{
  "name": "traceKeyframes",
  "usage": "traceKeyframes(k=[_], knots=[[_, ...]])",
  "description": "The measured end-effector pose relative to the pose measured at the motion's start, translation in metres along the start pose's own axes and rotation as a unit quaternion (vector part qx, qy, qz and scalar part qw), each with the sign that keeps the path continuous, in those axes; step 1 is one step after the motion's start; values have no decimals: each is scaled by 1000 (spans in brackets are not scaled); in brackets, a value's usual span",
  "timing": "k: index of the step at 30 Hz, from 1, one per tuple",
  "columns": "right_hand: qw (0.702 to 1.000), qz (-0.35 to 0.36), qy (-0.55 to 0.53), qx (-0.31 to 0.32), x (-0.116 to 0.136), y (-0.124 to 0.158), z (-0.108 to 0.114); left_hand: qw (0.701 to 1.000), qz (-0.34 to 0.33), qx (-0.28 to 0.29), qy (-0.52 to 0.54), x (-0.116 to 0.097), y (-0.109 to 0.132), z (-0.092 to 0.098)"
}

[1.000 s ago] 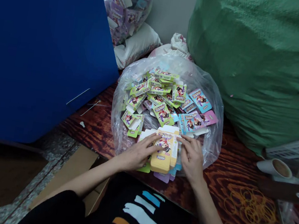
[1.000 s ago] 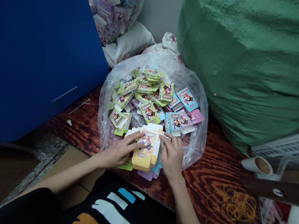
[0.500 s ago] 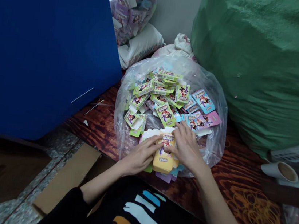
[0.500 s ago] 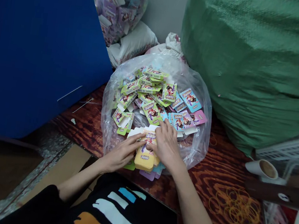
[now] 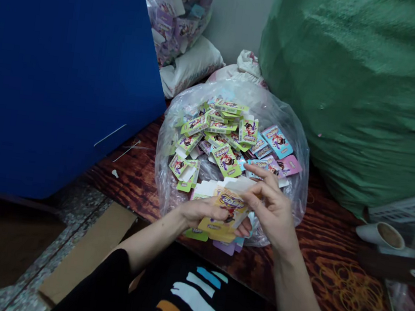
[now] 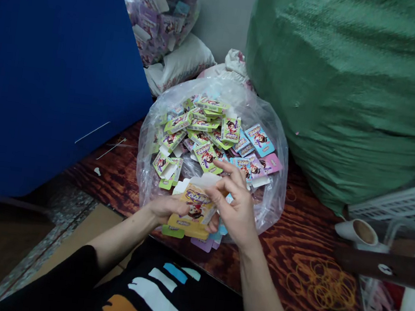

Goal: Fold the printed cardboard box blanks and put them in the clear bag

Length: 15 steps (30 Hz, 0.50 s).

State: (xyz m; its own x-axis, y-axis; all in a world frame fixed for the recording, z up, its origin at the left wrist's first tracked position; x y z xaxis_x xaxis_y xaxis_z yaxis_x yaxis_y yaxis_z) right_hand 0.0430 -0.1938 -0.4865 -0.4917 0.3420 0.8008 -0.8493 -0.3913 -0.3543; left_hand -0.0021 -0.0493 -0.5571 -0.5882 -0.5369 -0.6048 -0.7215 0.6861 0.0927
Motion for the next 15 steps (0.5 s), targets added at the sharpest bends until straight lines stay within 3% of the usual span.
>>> traceKeyframes(k=[3, 7, 13, 15], knots=[[993, -41, -110, 9, -10, 2, -3, 998, 18, -45, 29, 8, -4, -2], [963, -116, -233, -70, -25, 14, -4, 992, -37, -113, 37, 6, 0, -8], [975, -157, -145, -61, -35, 31, -14, 983, -87, -163, -26, 7, -5, -8], [980, -141, -111, -85, -36, 32, -12, 966, -144, -205, -62, 6, -6, -6]])
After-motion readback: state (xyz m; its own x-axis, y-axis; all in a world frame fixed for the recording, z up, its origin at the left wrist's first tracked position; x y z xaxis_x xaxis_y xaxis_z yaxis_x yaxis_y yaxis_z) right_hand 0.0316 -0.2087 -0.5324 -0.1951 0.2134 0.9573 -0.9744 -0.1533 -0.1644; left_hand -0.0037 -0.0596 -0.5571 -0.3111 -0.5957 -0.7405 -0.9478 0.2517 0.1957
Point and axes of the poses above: each hand's wrist, its own y-axis away from the middle knuckle, its own z-axis out of the back of the hand, x = y × z, the point moved 3 cm from there along -y, towards the middle knuckle, and after that the axes turned 9 degrees about y, right-handed, at the moved point
